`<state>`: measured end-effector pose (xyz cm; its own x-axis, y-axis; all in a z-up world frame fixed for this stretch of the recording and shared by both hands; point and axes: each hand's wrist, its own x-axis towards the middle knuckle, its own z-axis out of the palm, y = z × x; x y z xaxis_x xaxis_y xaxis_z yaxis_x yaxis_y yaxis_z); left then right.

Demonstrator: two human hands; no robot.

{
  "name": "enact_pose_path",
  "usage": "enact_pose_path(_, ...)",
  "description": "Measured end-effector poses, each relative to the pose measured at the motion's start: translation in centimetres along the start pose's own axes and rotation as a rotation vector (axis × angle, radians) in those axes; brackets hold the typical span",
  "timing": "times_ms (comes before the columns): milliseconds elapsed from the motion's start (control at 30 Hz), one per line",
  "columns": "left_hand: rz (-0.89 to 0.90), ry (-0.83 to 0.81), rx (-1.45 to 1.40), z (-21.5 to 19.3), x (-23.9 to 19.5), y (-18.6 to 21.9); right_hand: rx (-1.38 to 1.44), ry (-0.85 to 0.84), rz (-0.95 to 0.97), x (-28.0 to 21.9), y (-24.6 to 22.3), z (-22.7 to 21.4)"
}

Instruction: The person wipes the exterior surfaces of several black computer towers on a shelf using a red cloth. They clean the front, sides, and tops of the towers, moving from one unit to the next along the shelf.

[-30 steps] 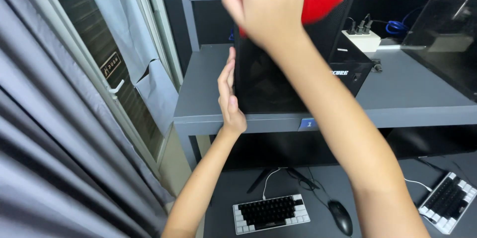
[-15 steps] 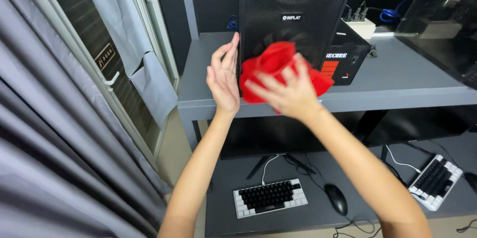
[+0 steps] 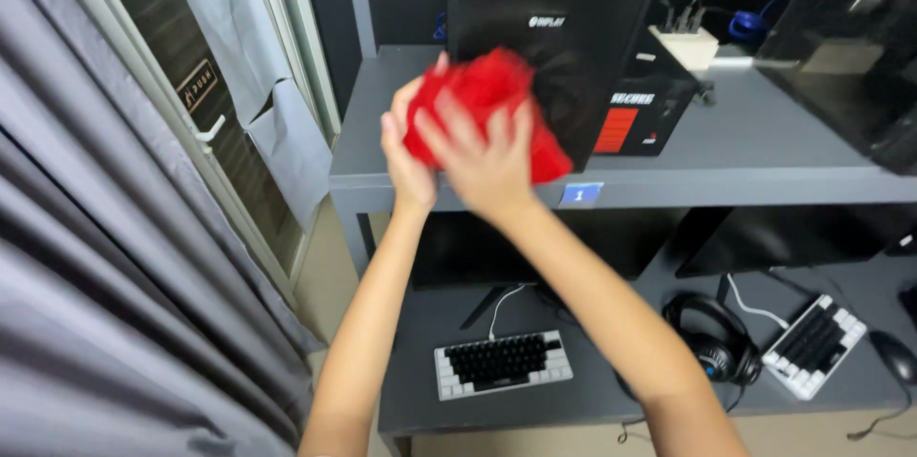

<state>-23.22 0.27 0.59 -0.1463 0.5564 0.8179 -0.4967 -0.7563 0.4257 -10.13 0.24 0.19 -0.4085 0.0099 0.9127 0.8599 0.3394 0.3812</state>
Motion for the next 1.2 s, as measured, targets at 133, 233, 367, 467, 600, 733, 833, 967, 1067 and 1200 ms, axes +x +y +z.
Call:
enact_pose_path(133, 0.05, 0.014, 0.25, -0.3, -1.6, 1.6, 0.076, -0.037, -0.137, -3.1, -0.1, -1.5)
enact_pose_path(233, 0.042, 0.02, 0.445, 0.6, -3.5, 3.3, 0.113, -0.106, -0.202, -6.1, 2.4, -3.0)
enact_pose_path(367, 0.045, 0.01, 0.601, 0.8, -5.1, 4.8, 0.072, -0.185, -0.151, -9.0, 5.2, -4.4)
enact_pose_path(467, 0.014, -0.024, 0.636, 0.9, -6.0, 6.0, 0.07, -0.208, 0.046, -9.2, 4.8, -5.1)
enact_pose_path(600, -0.025, -0.075, 0.679, 0.9, -5.1, 7.7, 0.072, -0.152, 0.068, -7.8, 2.6, -3.7)
enact_pose_path(733, 0.052, -0.13, 0.725, -0.8, -3.4, 8.5, 0.148, -0.167, -0.06, -4.4, -1.0, -1.7)
enact_pose_path(833, 0.044, -0.114, 0.618, -3.5, -1.7, 9.1, 0.166, -0.163, -0.09, -0.9, -3.5, -1.9)
enact_pose_path(967, -0.049, -0.107, 0.233, -7.7, 1.7, 9.2, 0.253, -0.096, 0.005, 5.3, -5.2, -2.1)
enact_pose_path(1067, -0.106, -0.282, 0.154, -8.7, 3.5, 10.3, 0.469, -0.032, 0.243, 9.7, -7.7, -2.6)
enact_pose_path(1200, -0.163, -0.465, 0.165, -9.2, 5.4, 9.5, 1.043, -0.127, 0.359, 16.8, -8.6, -3.5)
